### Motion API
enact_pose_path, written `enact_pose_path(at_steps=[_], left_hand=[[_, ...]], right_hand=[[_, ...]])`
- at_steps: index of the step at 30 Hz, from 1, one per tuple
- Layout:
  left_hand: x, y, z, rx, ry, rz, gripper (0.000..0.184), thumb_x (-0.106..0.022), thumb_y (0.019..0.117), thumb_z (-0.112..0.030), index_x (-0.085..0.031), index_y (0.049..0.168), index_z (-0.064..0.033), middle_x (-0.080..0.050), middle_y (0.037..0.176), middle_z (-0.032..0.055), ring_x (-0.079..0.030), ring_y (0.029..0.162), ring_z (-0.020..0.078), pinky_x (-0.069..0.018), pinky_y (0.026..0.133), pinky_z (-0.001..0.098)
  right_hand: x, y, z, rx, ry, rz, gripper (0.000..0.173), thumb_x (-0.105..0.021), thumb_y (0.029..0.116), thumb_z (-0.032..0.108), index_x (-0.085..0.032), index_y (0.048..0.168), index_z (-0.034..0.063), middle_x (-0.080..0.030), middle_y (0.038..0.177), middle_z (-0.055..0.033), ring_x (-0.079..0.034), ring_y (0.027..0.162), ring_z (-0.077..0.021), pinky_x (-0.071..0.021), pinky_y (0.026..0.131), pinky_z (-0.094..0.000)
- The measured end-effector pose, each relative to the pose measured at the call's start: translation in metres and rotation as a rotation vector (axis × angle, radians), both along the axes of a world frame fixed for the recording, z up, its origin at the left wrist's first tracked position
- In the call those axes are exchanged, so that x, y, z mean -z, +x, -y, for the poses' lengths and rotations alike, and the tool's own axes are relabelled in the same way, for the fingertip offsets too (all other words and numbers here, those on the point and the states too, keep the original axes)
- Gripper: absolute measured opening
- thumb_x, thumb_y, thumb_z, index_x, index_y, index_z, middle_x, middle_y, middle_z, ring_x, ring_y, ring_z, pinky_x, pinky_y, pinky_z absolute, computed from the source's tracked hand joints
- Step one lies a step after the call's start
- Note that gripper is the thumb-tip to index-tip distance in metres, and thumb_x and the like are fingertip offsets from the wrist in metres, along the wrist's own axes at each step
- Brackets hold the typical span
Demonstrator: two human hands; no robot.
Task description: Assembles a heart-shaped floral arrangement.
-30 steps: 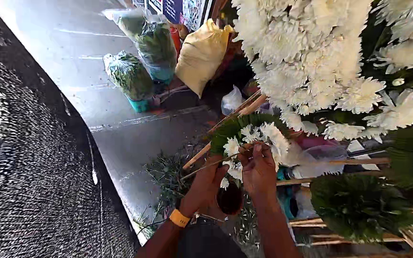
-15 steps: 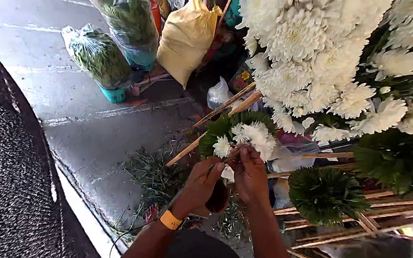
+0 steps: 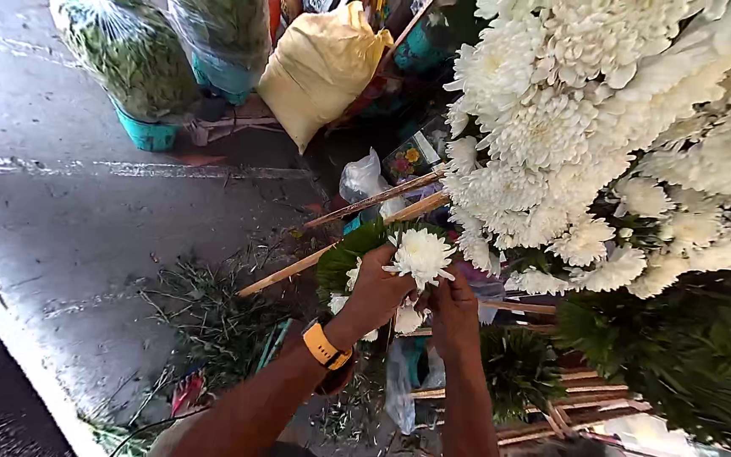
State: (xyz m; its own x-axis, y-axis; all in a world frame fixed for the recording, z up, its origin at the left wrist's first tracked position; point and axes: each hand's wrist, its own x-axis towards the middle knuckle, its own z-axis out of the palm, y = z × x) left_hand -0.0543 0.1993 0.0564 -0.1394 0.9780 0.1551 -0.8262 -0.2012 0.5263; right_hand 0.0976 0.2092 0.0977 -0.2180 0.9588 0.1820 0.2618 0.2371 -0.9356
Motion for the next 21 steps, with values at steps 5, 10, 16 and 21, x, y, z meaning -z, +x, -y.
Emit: enact_pose_path(at_steps=[5, 10, 16, 21], left_hand=[[-0.025, -0.003, -0.056, -0.441, 0.135, 0.035, 0.027, -0.068, 0.0873, 0.004, -0.061, 0.11, -0.0089, -0.069, 0.088, 0.0006, -0.064, 0.065, 0.0077, -0.0568, 0.056, 0.0236], [-0.048, 0.002, -0.1, -0.528, 0.3, 0.14, 0.027, -0.059, 0.1008, -0.007, -0.061, 0.124, -0.0191, -0.066, 0.105, -0.0049, -0.062, 0.081, 0.0006, -0.0545, 0.066, 0.0168], [-0.075, 0.023, -0.133, -0.563, 0.344, 0.325, 0.024, -0.059, 0.0994, -0.002, -0.067, 0.114, -0.0192, -0.07, 0.107, -0.0082, -0.066, 0.095, 0.0001, -0.0578, 0.081, 0.021], [-0.072, 0.026, -0.136, -0.536, 0.374, 0.193, 0.025, -0.059, 0.1011, -0.004, -0.062, 0.122, -0.0188, -0.066, 0.111, -0.0091, -0.063, 0.1, -0.0024, -0.0547, 0.084, 0.0175]], right_hand=[[0.002, 0.027, 0.004, 0.229, 0.054, 0.071, 0.023, -0.042, 0.1098, 0.017, -0.059, 0.104, 0.003, -0.068, 0.086, -0.0042, -0.069, 0.073, -0.0134, -0.0619, 0.07, -0.031], [0.033, 0.061, 0.037, 0.163, -0.036, 0.247, 0.02, -0.054, 0.104, 0.017, -0.063, 0.107, 0.0001, -0.072, 0.1, -0.01, -0.072, 0.084, -0.0189, -0.0631, 0.077, -0.035], [0.061, 0.097, 0.073, 0.217, -0.212, 0.342, 0.013, -0.058, 0.101, 0.011, -0.064, 0.103, -0.0009, -0.074, 0.094, -0.0089, -0.073, 0.084, -0.0177, -0.0629, 0.079, -0.0353], [0.074, 0.121, 0.09, 0.275, -0.343, 0.391, 0.012, -0.058, 0.1009, 0.007, -0.064, 0.103, -0.0032, -0.074, 0.097, -0.0113, -0.073, 0.087, -0.0194, -0.0623, 0.082, -0.0378]])
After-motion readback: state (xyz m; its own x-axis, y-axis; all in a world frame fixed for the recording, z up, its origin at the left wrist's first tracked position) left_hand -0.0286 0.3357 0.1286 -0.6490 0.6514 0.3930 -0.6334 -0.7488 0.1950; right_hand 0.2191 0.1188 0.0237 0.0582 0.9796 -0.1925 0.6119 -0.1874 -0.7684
